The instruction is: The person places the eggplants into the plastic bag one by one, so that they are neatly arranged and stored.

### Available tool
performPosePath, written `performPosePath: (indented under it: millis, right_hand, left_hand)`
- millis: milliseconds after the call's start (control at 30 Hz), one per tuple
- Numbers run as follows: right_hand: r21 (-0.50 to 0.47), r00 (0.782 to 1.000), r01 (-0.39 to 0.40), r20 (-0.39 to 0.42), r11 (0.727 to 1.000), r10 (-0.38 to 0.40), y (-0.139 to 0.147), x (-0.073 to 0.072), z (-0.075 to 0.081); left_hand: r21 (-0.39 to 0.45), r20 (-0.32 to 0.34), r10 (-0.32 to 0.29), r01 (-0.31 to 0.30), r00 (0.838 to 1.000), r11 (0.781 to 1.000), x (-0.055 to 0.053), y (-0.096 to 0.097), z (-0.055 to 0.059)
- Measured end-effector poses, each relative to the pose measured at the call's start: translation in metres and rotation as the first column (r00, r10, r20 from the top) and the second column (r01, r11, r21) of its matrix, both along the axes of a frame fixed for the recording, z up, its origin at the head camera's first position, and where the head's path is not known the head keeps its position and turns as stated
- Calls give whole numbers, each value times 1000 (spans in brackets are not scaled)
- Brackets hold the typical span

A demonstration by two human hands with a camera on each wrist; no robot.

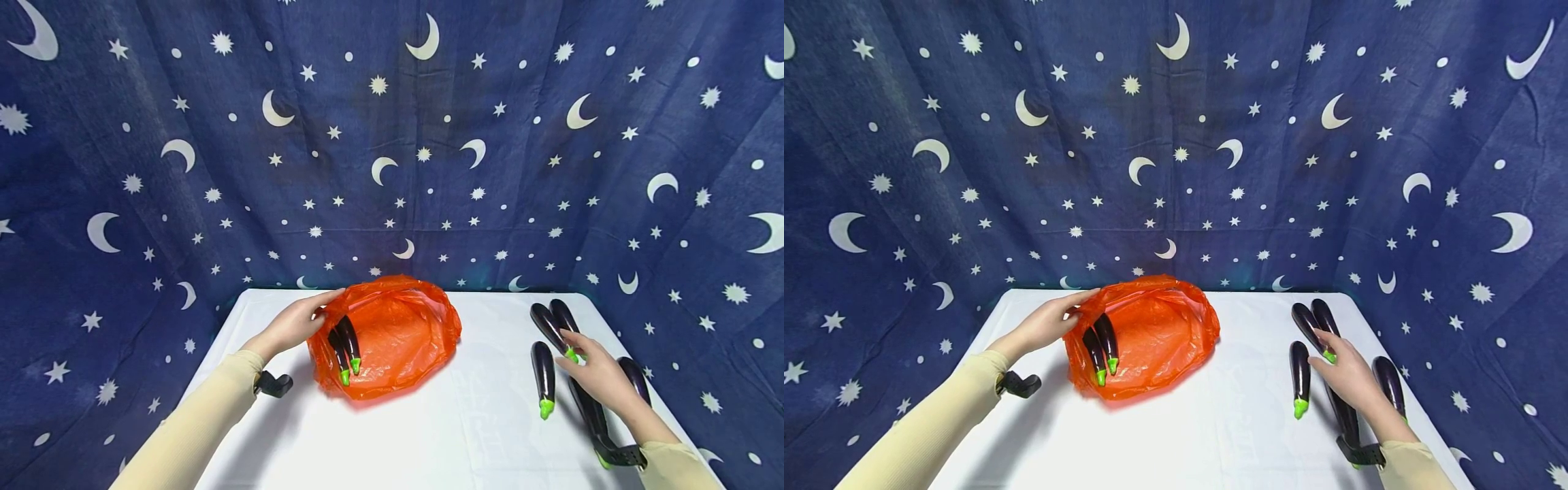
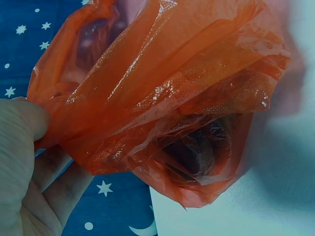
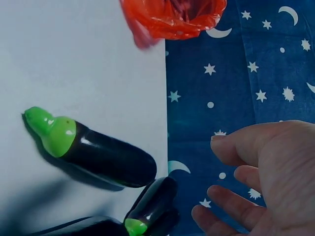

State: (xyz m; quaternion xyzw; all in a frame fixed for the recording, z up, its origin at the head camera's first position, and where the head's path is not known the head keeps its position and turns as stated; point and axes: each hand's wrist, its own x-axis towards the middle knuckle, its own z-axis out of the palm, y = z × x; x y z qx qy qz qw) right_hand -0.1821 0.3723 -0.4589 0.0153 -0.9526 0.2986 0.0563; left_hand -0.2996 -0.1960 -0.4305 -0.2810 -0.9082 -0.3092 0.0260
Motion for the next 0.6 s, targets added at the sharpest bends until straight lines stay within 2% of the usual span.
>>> performPosePath:
  millis: [600]
  right_hand:
    - [80, 994, 74, 80, 994, -81, 17, 10, -18]
  left_hand:
    - [-5, -7, 1, -1, 1000, 1000, -1, 1, 0]
